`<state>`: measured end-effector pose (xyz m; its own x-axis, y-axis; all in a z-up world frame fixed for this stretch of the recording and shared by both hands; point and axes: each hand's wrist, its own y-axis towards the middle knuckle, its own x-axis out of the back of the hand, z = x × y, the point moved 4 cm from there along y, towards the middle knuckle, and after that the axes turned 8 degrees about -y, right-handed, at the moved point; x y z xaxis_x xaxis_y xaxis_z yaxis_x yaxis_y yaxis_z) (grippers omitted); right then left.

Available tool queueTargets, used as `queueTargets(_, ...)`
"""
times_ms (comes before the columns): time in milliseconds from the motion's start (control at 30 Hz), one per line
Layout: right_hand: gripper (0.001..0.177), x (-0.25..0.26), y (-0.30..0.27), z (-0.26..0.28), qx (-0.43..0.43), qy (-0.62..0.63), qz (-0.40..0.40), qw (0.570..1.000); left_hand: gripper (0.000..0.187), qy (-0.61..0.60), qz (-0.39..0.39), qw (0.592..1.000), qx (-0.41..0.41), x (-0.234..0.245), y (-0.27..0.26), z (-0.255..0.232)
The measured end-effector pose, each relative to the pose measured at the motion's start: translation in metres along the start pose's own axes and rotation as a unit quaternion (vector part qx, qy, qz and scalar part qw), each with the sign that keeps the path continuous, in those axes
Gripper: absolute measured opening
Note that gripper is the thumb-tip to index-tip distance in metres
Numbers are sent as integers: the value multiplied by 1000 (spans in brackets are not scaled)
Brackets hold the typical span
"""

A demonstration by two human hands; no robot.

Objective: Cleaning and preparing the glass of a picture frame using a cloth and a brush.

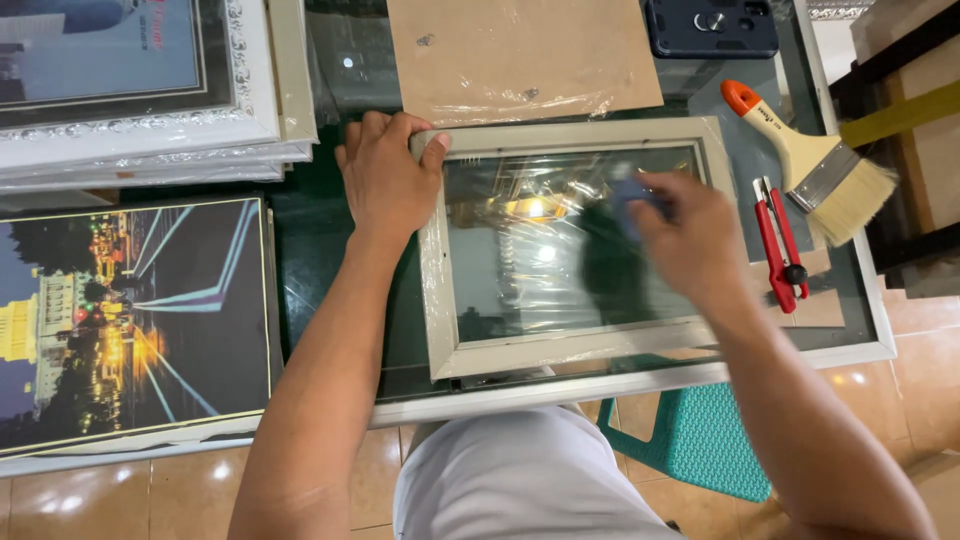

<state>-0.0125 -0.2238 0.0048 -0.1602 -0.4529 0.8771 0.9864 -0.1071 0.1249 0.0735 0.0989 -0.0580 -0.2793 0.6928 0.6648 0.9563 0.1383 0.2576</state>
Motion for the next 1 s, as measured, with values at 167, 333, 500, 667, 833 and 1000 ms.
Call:
queueTargets(167,31,-23,13,-48,-31,-263,-8,964,22,12,15,1000,4,0,0,-3)
queueTargets(333,29,-94,-5,92,153,-165,3,974,21,14,-3,1000,-16,-2,1,1)
queueTargets(500,25,-124,58,113,373,-90,4,923,20,10,13,1000,-7,0,0,2)
queueTargets(667,24,-79,-24,116,452,-39,89,887,18,25,15,999,16,-6,4,4)
queueTargets(833,27,-47,-75,107,466,14,157,870,17,19,30,999,36,-9,3,6)
queueTargets(1000,39,-64,-2,104,293,-30,60,954,13,15,-5,1000,5,-5,0,3)
